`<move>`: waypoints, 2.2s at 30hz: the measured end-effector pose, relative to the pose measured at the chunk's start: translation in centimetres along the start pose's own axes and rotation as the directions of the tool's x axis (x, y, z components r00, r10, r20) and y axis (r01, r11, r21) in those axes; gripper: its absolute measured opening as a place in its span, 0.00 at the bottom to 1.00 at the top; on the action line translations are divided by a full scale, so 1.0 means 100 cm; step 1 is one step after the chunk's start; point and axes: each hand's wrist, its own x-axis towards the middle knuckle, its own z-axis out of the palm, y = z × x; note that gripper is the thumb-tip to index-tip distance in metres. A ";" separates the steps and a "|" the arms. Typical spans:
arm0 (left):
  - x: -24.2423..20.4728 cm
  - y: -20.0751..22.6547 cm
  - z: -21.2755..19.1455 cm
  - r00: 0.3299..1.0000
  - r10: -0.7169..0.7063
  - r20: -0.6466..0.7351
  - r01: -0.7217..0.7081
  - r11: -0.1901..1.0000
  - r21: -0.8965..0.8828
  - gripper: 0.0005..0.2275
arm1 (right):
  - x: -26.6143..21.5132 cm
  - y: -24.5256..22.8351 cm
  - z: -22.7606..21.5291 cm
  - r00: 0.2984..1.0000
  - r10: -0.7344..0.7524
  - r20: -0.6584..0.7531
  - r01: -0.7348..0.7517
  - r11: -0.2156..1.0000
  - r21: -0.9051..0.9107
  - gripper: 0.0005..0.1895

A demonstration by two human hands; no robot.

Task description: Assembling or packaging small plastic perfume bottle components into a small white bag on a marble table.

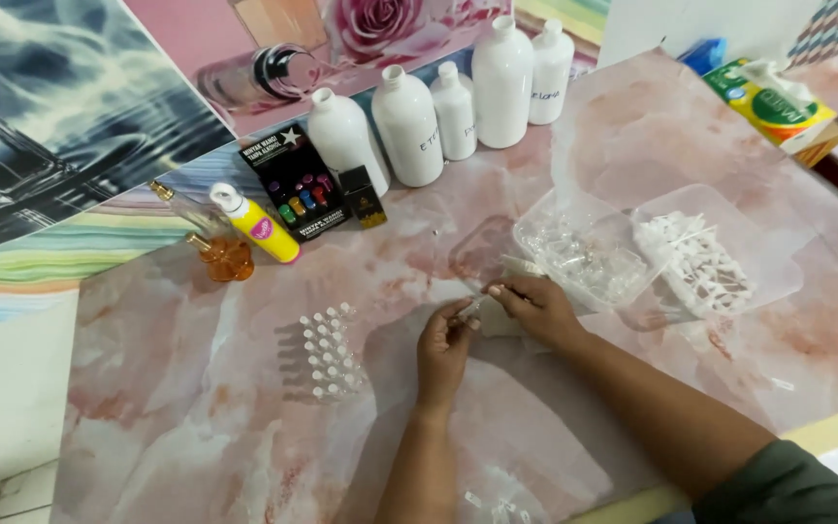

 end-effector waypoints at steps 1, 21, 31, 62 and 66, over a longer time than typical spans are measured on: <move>0.001 0.001 -0.001 1.000 -0.005 -0.001 0.005 1.000 0.009 0.14 | 0.000 -0.002 -0.001 1.000 0.005 0.002 -0.005 1.000 0.009 0.11; -0.013 0.001 0.000 0.957 -0.241 0.163 0.287 0.867 -0.408 0.17 | -0.007 0.023 -0.015 0.721 -0.691 0.045 0.673 0.684 -0.281 0.05; -0.003 -0.011 -0.008 0.994 -0.077 0.074 0.092 0.972 -0.218 0.18 | -0.008 0.014 -0.014 0.806 -0.591 0.040 0.589 0.793 -0.154 0.05; -0.003 0.029 0.004 0.971 0.222 -0.090 -0.180 0.923 0.340 0.10 | -0.021 -0.026 0.001 0.926 0.374 -0.051 -0.332 0.871 0.363 0.09; -0.006 0.014 0.004 0.964 0.254 -0.074 -0.218 0.921 0.324 0.11 | -0.013 0.007 -0.008 0.930 0.361 0.074 -0.357 0.836 0.417 0.09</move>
